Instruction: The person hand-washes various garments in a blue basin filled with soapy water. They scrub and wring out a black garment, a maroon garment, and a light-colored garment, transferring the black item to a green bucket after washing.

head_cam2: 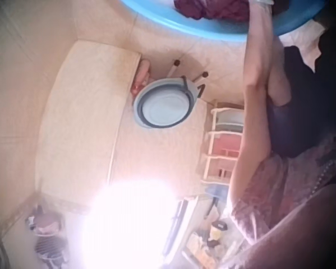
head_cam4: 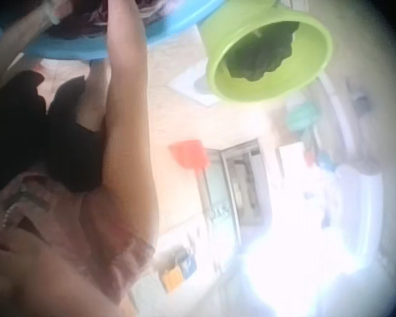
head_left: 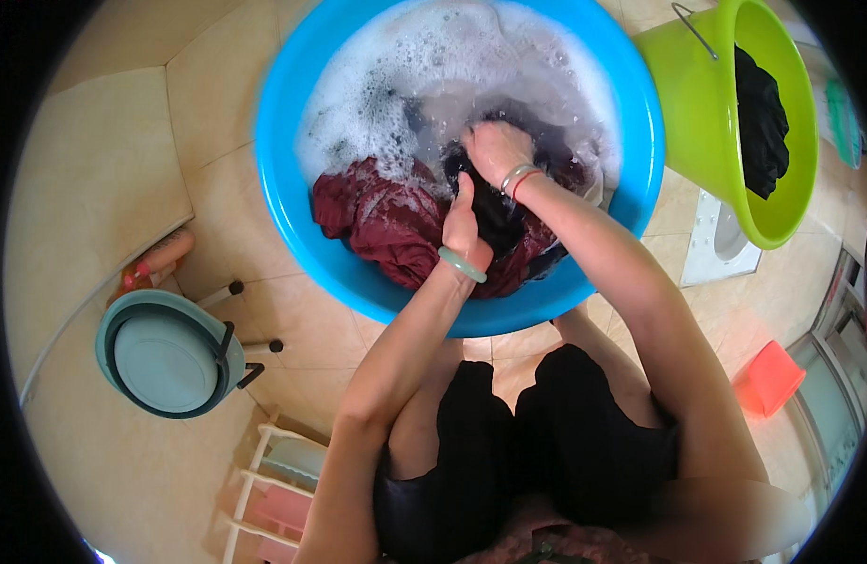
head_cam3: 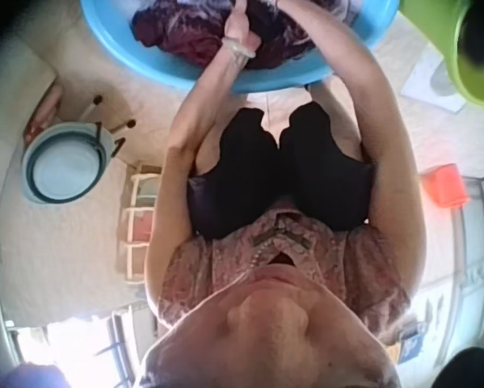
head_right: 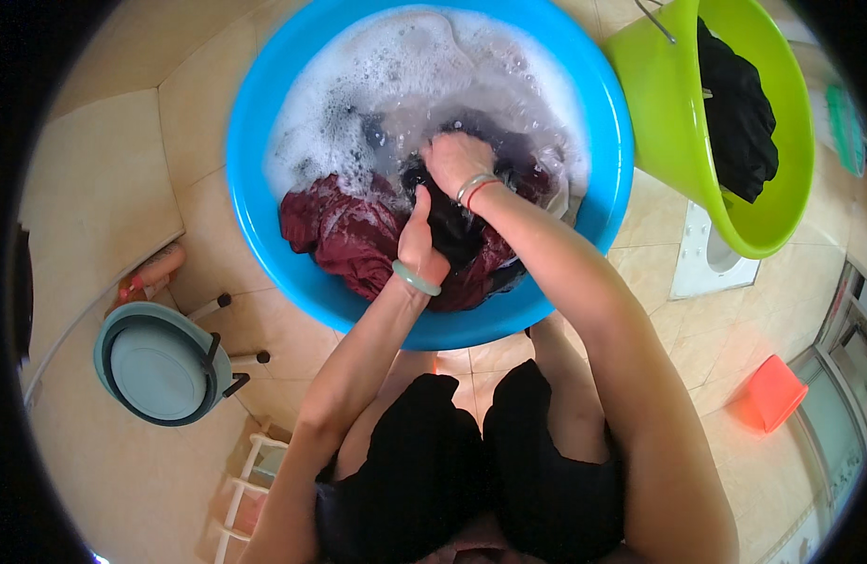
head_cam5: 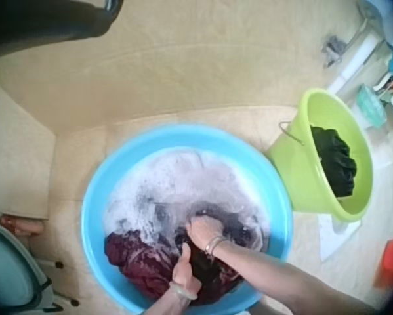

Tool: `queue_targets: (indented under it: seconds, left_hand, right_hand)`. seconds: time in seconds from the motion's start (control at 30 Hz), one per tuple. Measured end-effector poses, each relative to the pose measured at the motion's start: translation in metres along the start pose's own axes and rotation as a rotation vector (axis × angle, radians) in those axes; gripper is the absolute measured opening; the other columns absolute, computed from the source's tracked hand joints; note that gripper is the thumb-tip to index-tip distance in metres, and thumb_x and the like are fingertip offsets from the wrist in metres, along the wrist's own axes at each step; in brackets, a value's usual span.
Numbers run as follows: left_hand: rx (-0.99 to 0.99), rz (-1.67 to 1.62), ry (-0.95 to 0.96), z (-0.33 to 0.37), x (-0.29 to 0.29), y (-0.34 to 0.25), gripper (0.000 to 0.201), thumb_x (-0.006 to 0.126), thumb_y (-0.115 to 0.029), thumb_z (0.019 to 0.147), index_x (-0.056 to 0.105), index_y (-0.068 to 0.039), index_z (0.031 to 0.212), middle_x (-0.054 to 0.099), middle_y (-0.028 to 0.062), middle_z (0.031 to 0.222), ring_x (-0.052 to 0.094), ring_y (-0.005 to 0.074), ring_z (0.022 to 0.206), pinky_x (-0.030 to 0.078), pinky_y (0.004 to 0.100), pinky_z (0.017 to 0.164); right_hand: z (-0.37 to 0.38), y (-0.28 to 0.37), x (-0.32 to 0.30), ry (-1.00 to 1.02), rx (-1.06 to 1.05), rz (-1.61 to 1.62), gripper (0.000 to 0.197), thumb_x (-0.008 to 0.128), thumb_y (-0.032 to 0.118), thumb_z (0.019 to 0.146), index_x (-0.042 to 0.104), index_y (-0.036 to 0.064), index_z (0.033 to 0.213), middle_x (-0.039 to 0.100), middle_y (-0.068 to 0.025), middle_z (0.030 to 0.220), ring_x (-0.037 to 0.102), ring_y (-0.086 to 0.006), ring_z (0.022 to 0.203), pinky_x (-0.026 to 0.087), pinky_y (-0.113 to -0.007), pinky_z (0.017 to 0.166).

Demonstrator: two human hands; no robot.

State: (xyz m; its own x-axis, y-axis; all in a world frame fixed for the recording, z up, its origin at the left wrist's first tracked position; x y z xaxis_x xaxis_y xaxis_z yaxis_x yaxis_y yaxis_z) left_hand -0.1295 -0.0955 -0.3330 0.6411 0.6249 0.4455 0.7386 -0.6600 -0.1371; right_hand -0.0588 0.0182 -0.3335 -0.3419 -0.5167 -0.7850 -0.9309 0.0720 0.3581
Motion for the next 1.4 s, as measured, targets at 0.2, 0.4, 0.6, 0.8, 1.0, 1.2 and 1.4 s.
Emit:
queue_targets:
  seconds: [0.2,0.4,0.6,0.8,1.0,1.2,1.4]
  left_hand:
    - [-0.067,-0.183,0.061,0.007,-0.012,0.0,0.055,0.043,-0.053,0.1,0.054,-0.009,0.131,0.057,0.0081,0.132,0.053,0.0257,0.121,0.041,0.0407,0.106]
    - [0.007,-0.213,0.199,-0.002,-0.013,0.0,0.059,0.042,-0.056,0.099,0.053,-0.006,0.129,0.058,0.0096,0.128,0.055,0.026,0.118,0.041,0.04,0.105]
    - [-0.02,-0.016,-0.009,-0.002,-0.004,0.001,0.059,0.044,-0.05,0.1,0.046,-0.005,0.139,0.053,0.007,0.139,0.051,0.0248,0.124,0.036,0.0409,0.109]
    - [0.003,-0.16,-0.011,0.009,-0.015,-0.002,0.053,0.042,-0.05,0.101,0.053,-0.008,0.13,0.058,0.0077,0.129,0.052,0.0257,0.121,0.036,0.0413,0.109]
    - [0.05,-0.194,0.106,0.01,-0.022,0.001,0.05,0.042,-0.048,0.102,0.054,-0.007,0.128,0.059,0.0074,0.127,0.056,0.0241,0.115,0.041,0.0392,0.104]
    - [0.004,0.006,-0.038,-0.002,-0.002,-0.002,0.062,0.048,-0.051,0.099,0.046,-0.004,0.14,0.049,0.0075,0.142,0.047,0.0243,0.128,0.035,0.0412,0.109]
    - [-0.015,-0.173,0.095,0.018,-0.029,0.003,0.06,0.047,-0.055,0.097,0.054,-0.005,0.129,0.058,0.012,0.128,0.053,0.028,0.12,0.039,0.0428,0.106]
  right_hand:
    - [-0.053,0.016,-0.003,-0.153,-0.202,0.121,0.037,0.051,0.034,0.092,0.061,0.0047,0.072,0.066,-0.0172,0.076,0.065,-0.0377,0.071,0.053,-0.049,0.064]
    - [-0.096,0.03,-0.01,-0.201,-0.338,0.296,0.035,0.051,0.03,0.093,0.054,0.0047,0.069,0.061,-0.0169,0.074,0.06,-0.0391,0.071,0.047,-0.048,0.062]
    - [0.009,0.0,-0.002,-0.006,0.043,0.068,0.036,0.049,0.034,0.093,0.067,0.004,0.087,0.069,-0.0203,0.088,0.067,-0.0395,0.084,0.052,-0.051,0.075]
    - [-0.072,0.027,-0.008,-0.065,-0.217,0.162,0.036,0.052,0.033,0.09,0.062,0.0036,0.072,0.067,-0.0182,0.079,0.066,-0.0374,0.073,0.053,-0.047,0.066]
    - [-0.077,0.028,-0.003,-0.006,-0.149,0.223,0.038,0.05,0.035,0.093,0.059,0.004,0.072,0.066,-0.0184,0.082,0.064,-0.039,0.078,0.05,-0.047,0.064]
    - [0.009,-0.004,-0.004,-0.085,0.032,0.092,0.041,0.046,0.038,0.093,0.069,0.0048,0.086,0.069,-0.0191,0.087,0.067,-0.0391,0.084,0.053,-0.051,0.077]
    - [-0.081,0.029,-0.001,-0.123,-0.279,0.184,0.04,0.051,0.04,0.092,0.059,0.0085,0.067,0.066,-0.0171,0.077,0.066,-0.0356,0.072,0.052,-0.047,0.062]
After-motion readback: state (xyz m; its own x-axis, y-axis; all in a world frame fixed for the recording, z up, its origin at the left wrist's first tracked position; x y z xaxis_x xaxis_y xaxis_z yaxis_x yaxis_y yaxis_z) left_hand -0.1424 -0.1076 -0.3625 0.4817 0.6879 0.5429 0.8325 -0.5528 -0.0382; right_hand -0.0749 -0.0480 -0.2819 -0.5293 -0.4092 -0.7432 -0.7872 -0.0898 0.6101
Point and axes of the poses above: each hand's wrist, its own z-axis towards the middle knuckle, its own x-axis out of the palm, y = z × x, the point moved 5 cm from there along z, towards the middle knuckle
